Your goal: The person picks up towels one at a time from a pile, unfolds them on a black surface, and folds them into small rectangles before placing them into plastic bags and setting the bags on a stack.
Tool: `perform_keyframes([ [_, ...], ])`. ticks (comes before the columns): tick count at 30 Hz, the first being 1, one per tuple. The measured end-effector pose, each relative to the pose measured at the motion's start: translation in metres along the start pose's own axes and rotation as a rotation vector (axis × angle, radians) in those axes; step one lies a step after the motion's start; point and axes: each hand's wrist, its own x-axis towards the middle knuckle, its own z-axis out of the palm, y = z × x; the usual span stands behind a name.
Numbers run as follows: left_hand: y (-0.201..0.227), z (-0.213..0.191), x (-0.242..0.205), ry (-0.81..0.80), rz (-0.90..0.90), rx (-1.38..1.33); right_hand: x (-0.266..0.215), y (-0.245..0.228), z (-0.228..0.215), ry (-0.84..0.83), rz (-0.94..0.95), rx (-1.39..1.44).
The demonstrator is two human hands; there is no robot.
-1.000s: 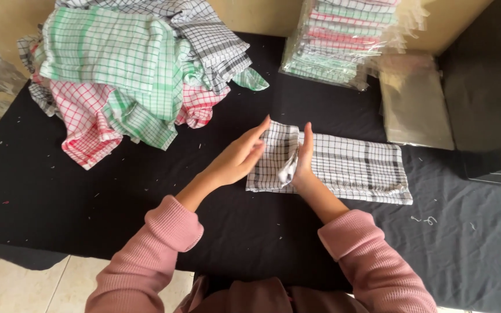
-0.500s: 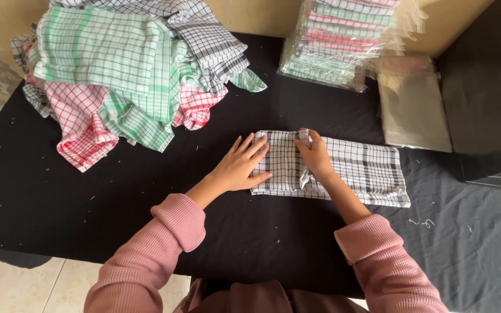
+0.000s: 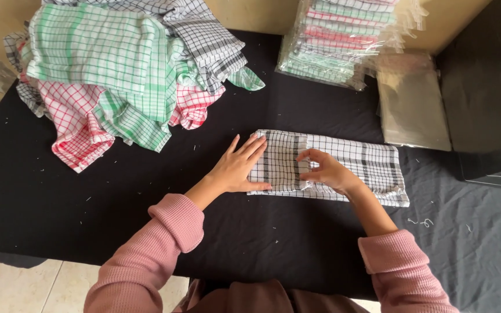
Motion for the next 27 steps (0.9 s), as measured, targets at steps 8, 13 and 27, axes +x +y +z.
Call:
perform_keyframes([
  [8,0.005,-0.013,0.0,-0.092,-0.03,-0.028,-0.006,-0.001,0.004,0.067,-0.006,-0.467],
  [13,0.005,-0.007,0.0,-0.07,-0.018,-0.008,0.002,-0.018,0.034,0.448,-0.199,-0.905],
  [27,-0.052,-0.017,0.076,-0.012,0.062,-0.362,0.062,0.018,-0.006,0.462,-0.264,-0.148],
])
